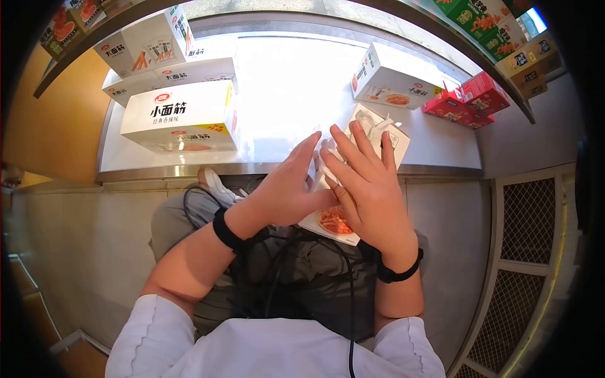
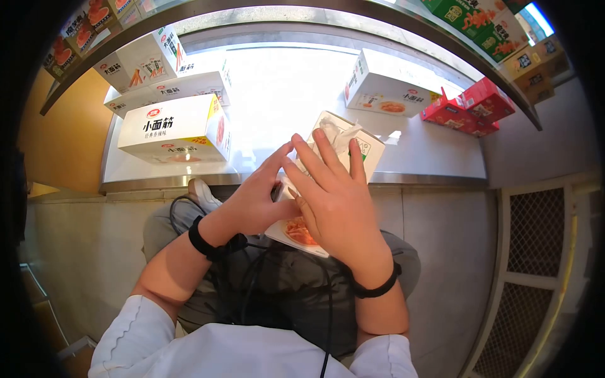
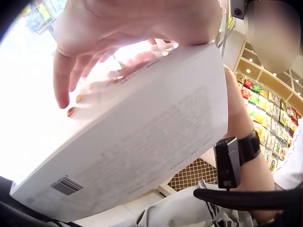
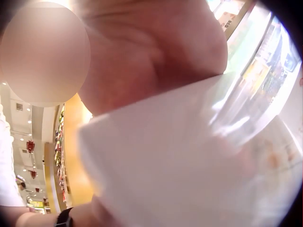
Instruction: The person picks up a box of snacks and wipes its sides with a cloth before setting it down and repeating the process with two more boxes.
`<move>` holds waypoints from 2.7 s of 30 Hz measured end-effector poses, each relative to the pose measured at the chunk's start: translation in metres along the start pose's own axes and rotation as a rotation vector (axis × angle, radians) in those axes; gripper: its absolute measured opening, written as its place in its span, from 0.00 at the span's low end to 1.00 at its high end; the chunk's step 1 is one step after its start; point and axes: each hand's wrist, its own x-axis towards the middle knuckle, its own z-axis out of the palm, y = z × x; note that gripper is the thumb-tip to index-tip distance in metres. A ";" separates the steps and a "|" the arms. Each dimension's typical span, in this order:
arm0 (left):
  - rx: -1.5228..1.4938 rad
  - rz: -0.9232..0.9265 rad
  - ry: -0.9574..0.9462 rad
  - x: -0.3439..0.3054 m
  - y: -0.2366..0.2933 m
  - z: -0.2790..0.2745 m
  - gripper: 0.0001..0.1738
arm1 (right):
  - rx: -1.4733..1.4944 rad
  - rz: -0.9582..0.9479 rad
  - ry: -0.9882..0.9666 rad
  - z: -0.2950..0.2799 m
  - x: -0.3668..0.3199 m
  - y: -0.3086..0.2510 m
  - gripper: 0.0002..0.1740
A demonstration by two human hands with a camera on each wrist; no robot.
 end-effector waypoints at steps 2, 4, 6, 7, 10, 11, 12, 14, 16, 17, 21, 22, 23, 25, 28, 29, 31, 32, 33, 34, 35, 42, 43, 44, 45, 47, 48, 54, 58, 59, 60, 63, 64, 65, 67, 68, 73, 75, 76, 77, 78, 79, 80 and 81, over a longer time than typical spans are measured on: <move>-0.155 -0.081 0.054 0.001 0.002 -0.004 0.58 | 0.037 -0.024 0.003 0.001 -0.002 -0.004 0.26; -0.106 -0.090 0.107 0.005 -0.012 -0.003 0.55 | 0.156 -0.031 -0.036 -0.002 -0.002 -0.007 0.28; -0.262 -0.109 0.204 0.009 -0.022 -0.002 0.54 | 0.132 -0.026 -0.024 0.000 -0.002 -0.014 0.29; -0.218 -0.037 0.276 0.012 -0.025 -0.002 0.49 | 0.116 -0.009 -0.009 0.003 -0.003 -0.016 0.30; -0.514 -0.093 0.326 0.011 -0.005 -0.012 0.41 | 0.123 0.022 0.015 0.009 -0.004 -0.014 0.32; -0.566 -0.025 0.363 0.013 -0.006 -0.012 0.37 | 0.146 0.037 0.025 0.011 -0.004 -0.012 0.33; -0.566 -0.025 0.364 0.013 -0.006 -0.012 0.37 | 0.147 0.036 0.025 0.014 -0.004 -0.010 0.33; -0.639 -0.044 0.372 0.011 -0.006 -0.014 0.39 | 0.099 0.011 0.062 0.019 -0.002 -0.007 0.34; -0.659 -0.043 0.366 0.011 -0.005 -0.013 0.39 | 0.100 0.034 0.123 0.025 0.000 -0.009 0.35; -0.659 -0.044 0.372 0.011 -0.005 -0.011 0.40 | 0.098 0.056 0.183 0.027 0.001 -0.011 0.37; -0.637 -0.055 0.307 0.011 -0.016 -0.015 0.41 | 0.064 0.060 0.158 0.025 0.006 -0.009 0.42; -0.615 -0.056 0.272 0.011 -0.019 -0.014 0.41 | 0.044 0.080 0.218 0.031 0.005 -0.002 0.43; -0.593 -0.104 0.234 0.009 -0.021 -0.011 0.41 | 0.027 0.102 0.280 0.037 0.005 0.004 0.45; -0.437 -0.135 0.198 0.008 -0.027 -0.009 0.41 | 0.022 0.129 0.335 0.045 0.006 0.021 0.43; -0.249 -0.174 0.116 0.008 -0.019 -0.013 0.37 | 0.038 0.169 0.415 0.045 0.010 0.025 0.39; -0.324 -0.205 0.125 0.009 -0.018 -0.014 0.35 | 0.031 0.177 0.422 0.044 0.011 0.022 0.38; -0.395 -0.237 0.131 0.009 -0.017 -0.017 0.34 | 0.026 0.187 0.434 0.045 0.011 0.021 0.36; -0.412 -0.259 0.117 0.008 -0.016 -0.019 0.32 | 0.036 0.188 0.452 0.046 0.010 0.022 0.36; -0.429 -0.280 0.103 0.009 -0.016 -0.020 0.31 | 0.045 0.188 0.469 0.047 0.010 0.024 0.36; -0.425 -0.276 0.101 0.010 -0.016 -0.021 0.31 | 0.044 0.188 0.475 0.047 0.009 0.027 0.36; -0.328 -0.286 0.059 0.010 -0.017 -0.021 0.32 | 0.077 0.219 0.486 0.045 0.008 0.032 0.36; -0.078 -0.337 0.060 0.008 -0.029 -0.008 0.35 | 0.263 0.365 0.457 0.030 -0.010 0.066 0.33; -0.059 -0.331 0.050 0.008 -0.034 -0.007 0.34 | 0.320 0.444 0.448 0.025 -0.012 0.069 0.32; -0.040 -0.326 0.040 0.008 -0.037 -0.007 0.33 | 0.377 0.523 0.437 0.022 -0.015 0.072 0.30; -0.043 -0.328 0.040 0.008 -0.037 -0.007 0.33 | 0.369 0.523 0.416 0.020 -0.018 0.078 0.29; -0.046 -0.367 0.023 0.008 -0.036 -0.009 0.34 | 0.443 0.527 0.398 0.016 -0.022 0.086 0.30; -0.048 -0.368 0.023 0.008 -0.035 -0.009 0.34 | 0.519 0.530 0.380 0.015 -0.024 0.088 0.30; 0.029 -0.463 0.116 0.018 -0.042 -0.008 0.44 | 0.539 0.289 0.275 0.014 -0.018 0.075 0.31; -0.110 -0.368 0.113 0.025 -0.085 -0.004 0.43 | 0.540 0.209 0.168 0.008 -0.012 0.051 0.34; -0.124 -0.456 0.099 0.025 -0.090 -0.009 0.42 | 0.477 0.188 0.166 0.008 -0.013 0.049 0.34; -0.137 -0.544 0.085 0.026 -0.078 -0.019 0.41 | 0.497 0.157 0.196 0.009 -0.013 0.048 0.34; 0.037 -0.541 0.199 0.028 -0.093 -0.014 0.39 | 0.446 0.143 0.250 0.016 -0.011 0.035 0.34; -0.003 -0.488 0.191 0.030 -0.106 -0.011 0.38 | 0.387 0.149 0.251 0.015 -0.010 0.028 0.34; 0.045 -0.384 0.138 0.028 -0.100 -0.014 0.38 | 0.325 0.161 0.249 0.015 -0.008 0.025 0.34; -0.074 -0.526 0.141 0.032 -0.092 -0.015 0.41 | 0.331 0.154 0.300 0.021 -0.008 0.031 0.34; -0.087 -0.513 0.148 0.031 -0.096 -0.013 0.43 | 0.322 0.163 0.324 0.022 -0.008 0.035 0.34; -0.256 -0.563 0.066 0.033 -0.088 -0.010 0.50 | 0.359 0.247 0.380 0.024 -0.016 0.049 0.36; -0.283 -0.588 0.048 0.042 -0.134 0.003 0.49 | 0.349 0.217 0.369 0.022 -0.019 0.055 0.36; -0.312 -0.517 0.002 0.045 -0.154 0.011 0.47 | 0.330 0.193 0.340 0.021 -0.021 0.057 0.37; -0.341 -0.445 -0.048 0.047 -0.161 0.016 0.45 | 0.325 0.193 0.359 0.020 -0.021 0.057 0.37; -0.327 -0.433 -0.057 0.047 -0.160 0.018 0.45 | 0.335 0.199 0.354 0.020 -0.022 0.055 0.36; -0.356 -0.472 -0.088 0.046 -0.160 0.017 0.52 | 0.346 0.208 0.348 0.020 -0.023 0.053 0.36; -0.385 -0.514 -0.118 0.045 -0.161 0.015 0.59 | 0.344 0.215 0.363 0.021 -0.023 0.054 0.36; -0.342 -0.537 -0.099 0.041 -0.136 0.008 0.59 | 0.339 0.219 0.362 0.023 -0.023 0.055 0.36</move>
